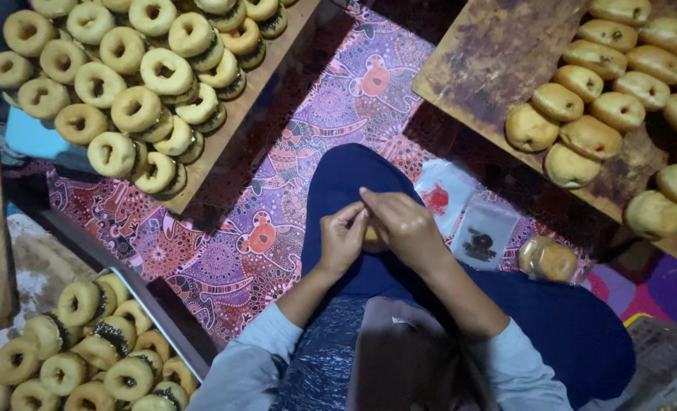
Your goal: The person sits on the floor and repeatedly picks up small round pastries from a wooden board, places them into clear plastic bags, and sets the filled bags into a nearby crate. The process is repeated continuously throughout the clip.
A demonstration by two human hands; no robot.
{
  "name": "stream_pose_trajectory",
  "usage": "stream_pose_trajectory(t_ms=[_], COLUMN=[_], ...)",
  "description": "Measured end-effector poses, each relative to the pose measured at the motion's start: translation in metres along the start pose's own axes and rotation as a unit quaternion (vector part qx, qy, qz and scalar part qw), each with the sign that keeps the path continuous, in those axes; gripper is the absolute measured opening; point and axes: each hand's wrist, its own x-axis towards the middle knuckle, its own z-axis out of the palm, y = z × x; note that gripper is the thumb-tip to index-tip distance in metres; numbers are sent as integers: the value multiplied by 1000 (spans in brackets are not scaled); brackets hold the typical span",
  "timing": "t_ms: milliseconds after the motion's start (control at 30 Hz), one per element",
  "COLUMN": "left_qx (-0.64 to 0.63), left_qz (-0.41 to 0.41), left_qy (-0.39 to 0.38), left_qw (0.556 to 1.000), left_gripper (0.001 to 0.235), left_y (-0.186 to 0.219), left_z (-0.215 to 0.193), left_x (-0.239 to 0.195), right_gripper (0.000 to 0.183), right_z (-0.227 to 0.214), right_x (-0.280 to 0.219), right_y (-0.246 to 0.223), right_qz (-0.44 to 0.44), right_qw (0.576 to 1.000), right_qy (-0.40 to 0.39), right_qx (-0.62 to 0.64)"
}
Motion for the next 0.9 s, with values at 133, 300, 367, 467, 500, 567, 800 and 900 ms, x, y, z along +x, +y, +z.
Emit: stream_pose_trajectory(t_ms=[133,300,367,467,500,567,800,900], left_qx=[-25,-104,101,-47,-76,-127,-117,-113], left_qz=[8,63,222,192,72,-170,-208,-85], left_qy=[-1,54,-51,79,67,35,-21,-10], left_qw=[1000,991,968,977,992,977,971,990], left_gripper=[19,22,20,71,60,49,32,14], left_y=[26,59,53,29,15,-13,-62,-54], left_z=[3,13,14,17,11,-12,-33,-25], left_x=[-8,-13,-28,-16,-7,16,5,5], right_gripper=[15,60,69,54,52,46,35,31], right_z=[-25,-42,-5,44,55,69,61,52], right_x=[5,-30,-68,-88,-87,-80,-60,-49], right_y=[23,26,9,21,29,40,27,20], right_qz=[308,413,344,329,387,420,418,279], right_qw=[950,867,830,815,761,728,813,899], right_qy=[-44,-118,-49,16,-5,-17,21,145], right_qx=[-30,254,435,477,521,542,404,306])
